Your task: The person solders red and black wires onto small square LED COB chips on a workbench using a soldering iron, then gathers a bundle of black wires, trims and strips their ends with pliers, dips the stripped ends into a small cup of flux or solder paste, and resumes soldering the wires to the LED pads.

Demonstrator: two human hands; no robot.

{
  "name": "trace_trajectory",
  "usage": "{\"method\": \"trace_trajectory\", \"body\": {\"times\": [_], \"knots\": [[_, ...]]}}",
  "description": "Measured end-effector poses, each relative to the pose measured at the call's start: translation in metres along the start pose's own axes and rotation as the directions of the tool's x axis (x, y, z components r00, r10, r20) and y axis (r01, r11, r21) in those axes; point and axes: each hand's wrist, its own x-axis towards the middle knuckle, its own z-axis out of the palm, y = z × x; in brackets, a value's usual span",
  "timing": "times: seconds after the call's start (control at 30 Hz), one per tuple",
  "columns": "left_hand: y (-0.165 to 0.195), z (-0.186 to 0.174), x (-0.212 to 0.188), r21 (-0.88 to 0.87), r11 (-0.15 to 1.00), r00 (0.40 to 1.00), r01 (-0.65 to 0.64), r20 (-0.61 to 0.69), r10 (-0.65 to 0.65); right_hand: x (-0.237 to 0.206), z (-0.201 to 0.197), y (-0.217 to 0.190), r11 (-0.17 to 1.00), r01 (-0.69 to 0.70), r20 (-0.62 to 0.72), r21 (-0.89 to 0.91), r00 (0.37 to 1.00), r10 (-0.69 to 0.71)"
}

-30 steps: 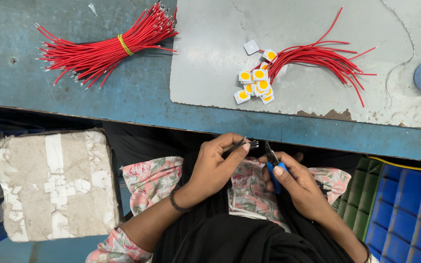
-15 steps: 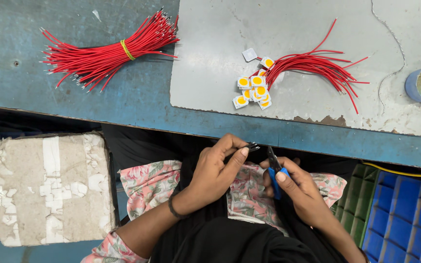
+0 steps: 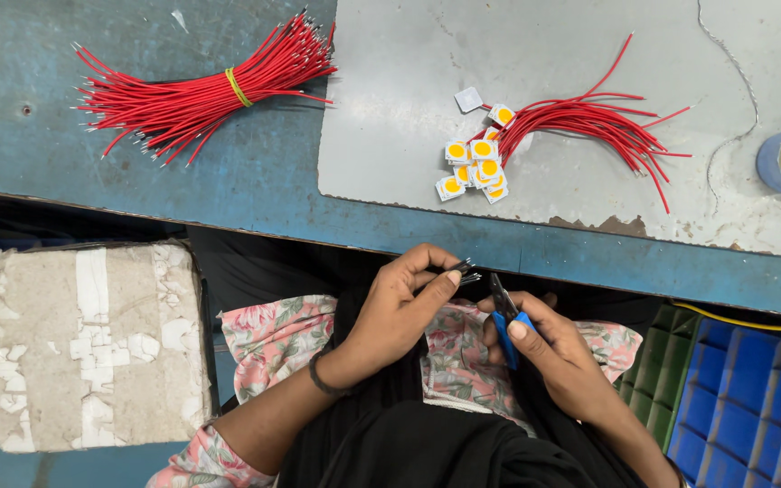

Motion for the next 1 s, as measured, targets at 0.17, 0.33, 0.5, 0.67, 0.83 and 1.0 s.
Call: {"method": "trace_trajectory", "body": {"times": [0.17,0.33,0.5,0.67,0.83,1.0], "knots": [[-0.0052,-0.002,0.0,-0.072,0.997,1.0,0.001,0.013,0.0,0.0005,0.0005,0.0022,1.0,0.005,0.015,0.011,1.0,-0.005],[-0.0062,-0.0024,-0.0011,-0.076,0.997,1.0,-0.012,0.0,0.012,0.0008,0.0018,0.0028,1.0,0.008,0.018,0.022,1.0,-0.009],[-0.0032,-0.0025,-0.002,-0.025,1.0,1.0,0.006,-0.013,-0.007,0.0007,0.0024,0.003,1.0,0.002,0.015,0.024,1.0,-0.003],[-0.0018,-0.0003,-0.0009,0.023,0.999,0.999,0.03,-0.034,-0.029,0.001,0.0026,0.0023,1.0,-0.01,0.017,0.024,1.0,0.009],[-0.0019,-0.0002,-0.0008,0.031,0.999,0.999,0.027,-0.032,-0.026,0.0012,0.003,0.0029,1.0,-0.014,0.017,0.027,1.0,0.014],[0.003,0.0015,-0.002,0.049,0.999,0.999,0.012,-0.031,-0.011,0.0013,0.0019,0.0039,0.999,-0.034,0.013,0.023,0.999,0.033]]}}
